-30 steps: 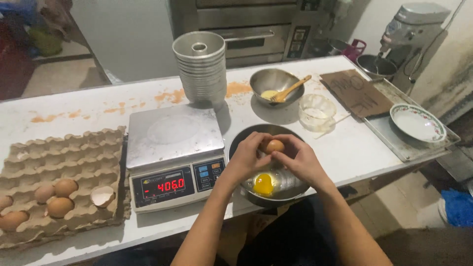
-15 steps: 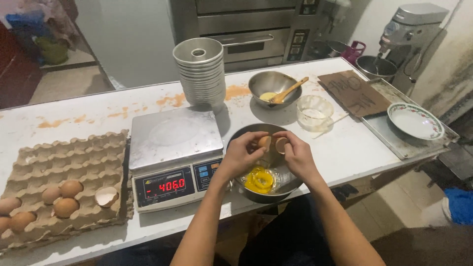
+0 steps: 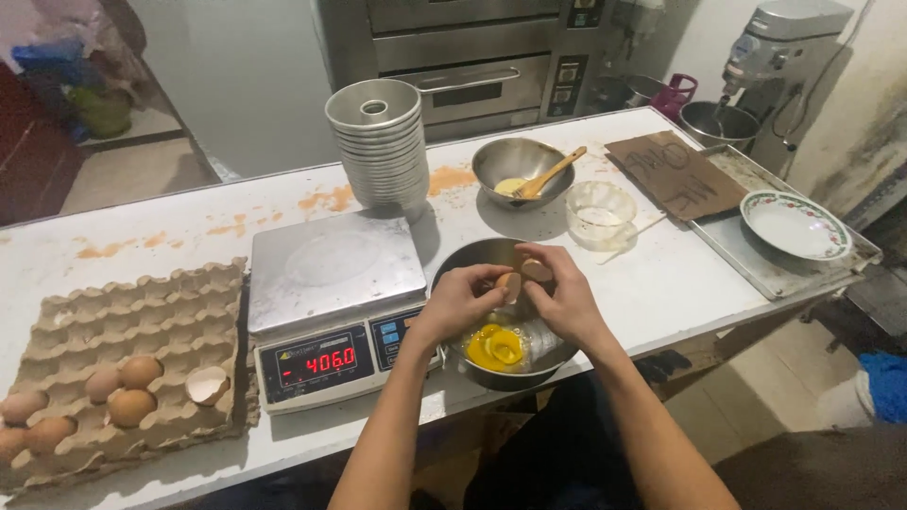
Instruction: Cracking a large number of eggs into a metal bowl on a digital scale at a steady, efficient pace.
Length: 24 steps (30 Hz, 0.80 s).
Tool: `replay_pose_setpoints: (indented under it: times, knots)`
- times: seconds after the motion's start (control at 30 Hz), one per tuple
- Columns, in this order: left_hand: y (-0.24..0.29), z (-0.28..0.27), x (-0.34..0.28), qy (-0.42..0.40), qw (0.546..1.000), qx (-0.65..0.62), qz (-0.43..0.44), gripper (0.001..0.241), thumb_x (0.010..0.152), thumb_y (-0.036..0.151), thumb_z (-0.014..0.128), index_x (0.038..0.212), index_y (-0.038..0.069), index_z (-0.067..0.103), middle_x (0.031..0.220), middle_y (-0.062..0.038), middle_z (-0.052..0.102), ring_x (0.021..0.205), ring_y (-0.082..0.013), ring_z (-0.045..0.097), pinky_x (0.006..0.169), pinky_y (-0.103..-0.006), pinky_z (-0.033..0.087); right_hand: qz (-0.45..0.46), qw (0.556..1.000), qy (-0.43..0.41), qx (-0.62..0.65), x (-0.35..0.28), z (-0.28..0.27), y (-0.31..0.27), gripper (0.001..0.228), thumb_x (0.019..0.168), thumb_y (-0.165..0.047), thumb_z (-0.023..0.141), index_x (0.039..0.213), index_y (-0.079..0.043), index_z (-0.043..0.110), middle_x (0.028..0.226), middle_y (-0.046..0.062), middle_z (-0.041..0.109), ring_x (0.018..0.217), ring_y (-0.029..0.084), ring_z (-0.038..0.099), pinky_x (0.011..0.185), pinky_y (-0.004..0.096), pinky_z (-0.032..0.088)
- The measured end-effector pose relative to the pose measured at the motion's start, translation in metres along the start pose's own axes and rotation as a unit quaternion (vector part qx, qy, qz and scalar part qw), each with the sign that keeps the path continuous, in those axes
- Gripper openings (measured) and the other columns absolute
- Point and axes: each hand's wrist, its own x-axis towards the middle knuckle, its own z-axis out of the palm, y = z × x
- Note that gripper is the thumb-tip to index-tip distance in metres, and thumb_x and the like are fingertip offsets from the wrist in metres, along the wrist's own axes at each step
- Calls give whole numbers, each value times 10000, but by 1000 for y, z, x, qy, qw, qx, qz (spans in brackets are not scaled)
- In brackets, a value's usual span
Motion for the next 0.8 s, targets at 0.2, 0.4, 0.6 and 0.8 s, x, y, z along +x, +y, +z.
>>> replay_pose_setpoints:
  times: [0.2, 0.4, 0.6, 0.8]
  knots:
    - [7, 0, -4, -50, 998, 29, -4, 436, 913, 152, 709, 1321, 1, 683, 1190, -253, 716, 1095, -408, 692, 972, -527, 556, -32, 996, 14, -77, -6, 12, 8, 569, 883, -104, 741, 1422, -92, 559, 1241, 196, 544, 1217, 448, 601, 1077, 583, 486]
    - [0, 5, 2, -59, 997, -1, 40, 423, 846, 65, 777, 1266, 51, 729, 1213, -235, 703, 1074, -429, 689, 960, -501, 570, 1, 989, 0, -145, -5, 14, 8, 653, 820, -52, 773, 1427, -120, 539, 1218, 179, 521, 1185, 458, 619, 1029, 557, 531]
    - [-1, 7, 3, -19, 996, 17, 81, 421, 821, -16, 783, 1236, 33, 733, 1240, -228, 684, 1100, -424, 677, 971, -501, 568, 43, 986, -9, -161, -3, 15, 3, 663, 822, -3, 713, 1438, -147, 514, 1230, 164, 504, 1200, 458, 608, 1036, 541, 537]
    - [-22, 3, 14, 80, 995, 37, 44, 447, 884, 21, 744, 1321, 83, 679, 1204, -159, 676, 1108, -368, 704, 965, -469, 596, 30, 993, 33, -106, -4, 8, 1, 571, 854, -16, 730, 1392, -85, 550, 1172, 186, 611, 1177, 424, 645, 996, 519, 550]
